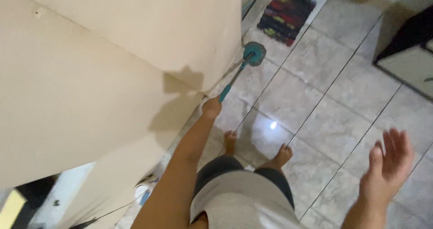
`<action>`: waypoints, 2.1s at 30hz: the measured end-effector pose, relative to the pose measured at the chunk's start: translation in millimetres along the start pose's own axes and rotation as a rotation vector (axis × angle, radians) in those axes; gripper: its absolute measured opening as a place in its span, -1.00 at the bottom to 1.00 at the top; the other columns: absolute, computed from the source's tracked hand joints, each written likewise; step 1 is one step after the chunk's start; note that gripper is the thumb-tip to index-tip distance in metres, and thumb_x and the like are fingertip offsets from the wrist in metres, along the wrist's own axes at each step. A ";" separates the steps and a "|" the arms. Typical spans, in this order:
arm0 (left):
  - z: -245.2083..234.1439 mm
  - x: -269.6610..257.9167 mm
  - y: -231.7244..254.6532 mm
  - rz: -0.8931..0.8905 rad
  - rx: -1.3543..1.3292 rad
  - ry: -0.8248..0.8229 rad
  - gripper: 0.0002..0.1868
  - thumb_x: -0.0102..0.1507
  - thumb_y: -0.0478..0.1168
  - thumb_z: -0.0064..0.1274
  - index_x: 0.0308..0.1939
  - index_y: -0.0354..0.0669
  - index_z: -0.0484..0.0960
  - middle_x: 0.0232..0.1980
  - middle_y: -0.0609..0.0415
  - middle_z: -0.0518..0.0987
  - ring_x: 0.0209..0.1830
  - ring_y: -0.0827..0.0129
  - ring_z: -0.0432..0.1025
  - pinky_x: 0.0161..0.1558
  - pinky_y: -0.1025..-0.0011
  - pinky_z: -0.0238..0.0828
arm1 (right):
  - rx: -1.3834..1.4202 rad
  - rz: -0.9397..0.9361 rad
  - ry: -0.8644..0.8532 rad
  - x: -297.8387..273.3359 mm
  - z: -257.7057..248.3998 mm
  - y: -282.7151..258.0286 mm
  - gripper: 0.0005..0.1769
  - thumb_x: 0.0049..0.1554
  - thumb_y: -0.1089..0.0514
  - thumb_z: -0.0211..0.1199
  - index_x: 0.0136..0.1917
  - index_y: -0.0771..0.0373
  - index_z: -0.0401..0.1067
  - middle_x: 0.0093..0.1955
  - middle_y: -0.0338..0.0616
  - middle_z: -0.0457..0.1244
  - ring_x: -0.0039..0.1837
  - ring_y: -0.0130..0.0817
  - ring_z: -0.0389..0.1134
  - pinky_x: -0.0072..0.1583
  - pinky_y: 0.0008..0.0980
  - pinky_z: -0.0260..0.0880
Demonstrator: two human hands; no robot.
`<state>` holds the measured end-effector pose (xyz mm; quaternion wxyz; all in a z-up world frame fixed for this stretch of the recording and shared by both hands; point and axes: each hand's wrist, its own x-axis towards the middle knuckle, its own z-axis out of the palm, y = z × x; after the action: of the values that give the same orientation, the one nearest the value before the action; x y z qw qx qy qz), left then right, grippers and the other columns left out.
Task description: The person mops tiled floors in a bedroom and adjacent hallway using a spin mop. They move the mop back and forth across the floor, working around furniture and along walls.
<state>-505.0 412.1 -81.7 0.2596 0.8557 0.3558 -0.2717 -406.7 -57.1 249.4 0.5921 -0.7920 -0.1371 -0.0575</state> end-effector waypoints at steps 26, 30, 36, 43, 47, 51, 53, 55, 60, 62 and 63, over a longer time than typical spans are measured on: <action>-135.4 -137.8 -95.0 0.074 0.106 -0.238 -0.41 0.39 0.05 -0.34 0.45 -0.01 0.41 0.30 -0.16 0.53 0.19 -0.07 0.47 0.13 0.09 0.48 | 0.159 0.092 0.061 -30.9 112.6 -67.5 -0.43 0.41 0.36 -0.10 0.64 0.22 -0.04 0.56 0.23 0.08 0.59 -0.01 0.12 0.59 -0.05 0.13; -138.6 -131.7 -100.3 0.027 0.176 -0.335 -0.44 0.43 0.06 -0.39 0.53 0.32 0.28 0.33 -0.08 0.53 0.15 -0.05 0.51 0.07 0.09 0.49 | 0.043 0.063 0.115 -54.0 85.2 -55.2 -0.49 0.50 0.31 -0.07 0.67 0.30 -0.02 0.48 0.31 0.13 0.53 0.12 0.19 0.52 0.04 0.26; -107.5 -131.0 -103.6 -0.133 0.008 -0.427 -0.30 0.31 0.00 -0.28 0.58 0.19 0.24 -0.03 -0.01 0.66 -0.32 0.26 0.52 -0.30 0.32 0.37 | 0.111 0.140 0.150 -63.0 76.7 -50.7 -0.49 0.48 0.26 -0.04 0.63 0.24 -0.02 0.48 0.30 0.11 0.50 0.15 0.21 0.55 0.00 0.22; -79.7 -142.8 -113.6 -0.458 -1.035 -0.433 -0.38 0.34 -0.27 0.03 0.47 -0.08 0.21 0.10 -0.31 0.54 -0.23 0.05 0.57 -0.29 0.22 0.59 | 0.101 0.129 0.133 -61.7 77.4 -46.9 -0.49 0.46 0.28 -0.04 0.63 0.27 -0.01 0.48 0.33 0.12 0.46 0.11 0.22 0.54 -0.02 0.22; -93.2 -150.4 -103.2 -0.398 -1.467 -0.279 -0.51 0.06 0.09 0.19 -0.03 -0.06 0.62 -0.27 -0.09 0.58 -0.40 0.15 0.52 -0.33 0.34 0.51 | 0.093 0.143 0.140 -61.0 79.9 -52.8 -0.51 0.49 0.31 -0.06 0.63 0.29 -0.01 0.48 0.29 0.10 0.46 0.12 0.22 0.54 -0.02 0.22; -94.7 -143.5 -97.4 -0.278 -1.752 -0.091 -0.28 0.23 0.43 -0.09 -0.28 -0.22 0.68 0.05 -0.15 0.69 -0.04 -0.02 0.56 -0.02 -0.04 0.59 | 0.107 0.120 0.085 -60.3 85.1 -48.1 -0.51 0.50 0.33 -0.07 0.63 0.29 -0.03 0.49 0.36 0.09 0.46 0.17 0.21 0.54 0.00 0.21; -113.9 -152.0 -78.8 -0.188 -1.706 0.016 -0.10 0.32 0.46 -0.43 -0.16 -0.24 0.76 0.13 -0.13 0.69 0.06 0.16 0.51 0.03 0.23 0.55 | 0.064 0.095 0.071 -55.4 89.9 -56.7 -0.52 0.51 0.38 -0.10 0.64 0.34 -0.03 0.50 0.36 0.08 0.47 0.20 0.21 0.55 0.01 0.21; -129.6 -163.1 -67.2 -0.171 -1.686 0.043 -0.08 0.28 0.51 -0.47 -0.15 -0.16 0.77 0.15 -0.08 0.68 0.12 0.18 0.46 0.08 0.20 0.46 | 0.093 0.083 0.057 -53.1 90.3 -42.6 -0.51 0.50 0.38 -0.10 0.65 0.33 -0.03 0.50 0.35 0.08 0.48 0.24 0.21 0.55 0.00 0.22; -121.7 -140.6 -80.7 -0.113 -1.484 0.123 -0.22 0.29 0.47 -0.44 -0.24 0.07 0.77 -0.06 0.15 0.64 -0.14 0.37 0.33 -0.23 0.39 0.18 | 0.059 0.093 0.044 -43.2 100.2 -59.5 -0.51 0.49 0.41 -0.14 0.64 0.33 -0.01 0.49 0.31 0.09 0.47 0.25 0.23 0.54 0.06 0.24; -127.8 -140.2 -78.4 0.024 -1.230 0.304 -0.56 0.32 0.11 -0.05 -0.40 -0.08 0.74 0.05 0.02 0.70 0.14 0.31 0.50 0.23 0.38 0.27 | 0.059 0.080 0.029 -39.8 103.3 -61.1 -0.51 0.51 0.38 -0.10 0.65 0.28 -0.01 0.50 0.33 0.09 0.48 0.26 0.22 0.54 0.03 0.24; -129.9 -141.2 -74.0 0.022 -1.230 0.304 -0.56 0.32 0.11 -0.05 -0.40 -0.08 0.74 0.05 0.02 0.70 0.14 0.31 0.50 0.23 0.38 0.27 | 0.058 0.082 0.029 -37.8 103.8 -58.8 -0.51 0.51 0.38 -0.10 0.65 0.28 -0.01 0.50 0.33 0.09 0.48 0.26 0.22 0.54 0.03 0.24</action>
<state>-608.6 474.2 84.7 0.6532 0.5827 0.4710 0.1094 -467.0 51.6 263.8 0.6188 -0.7784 -0.0978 -0.0405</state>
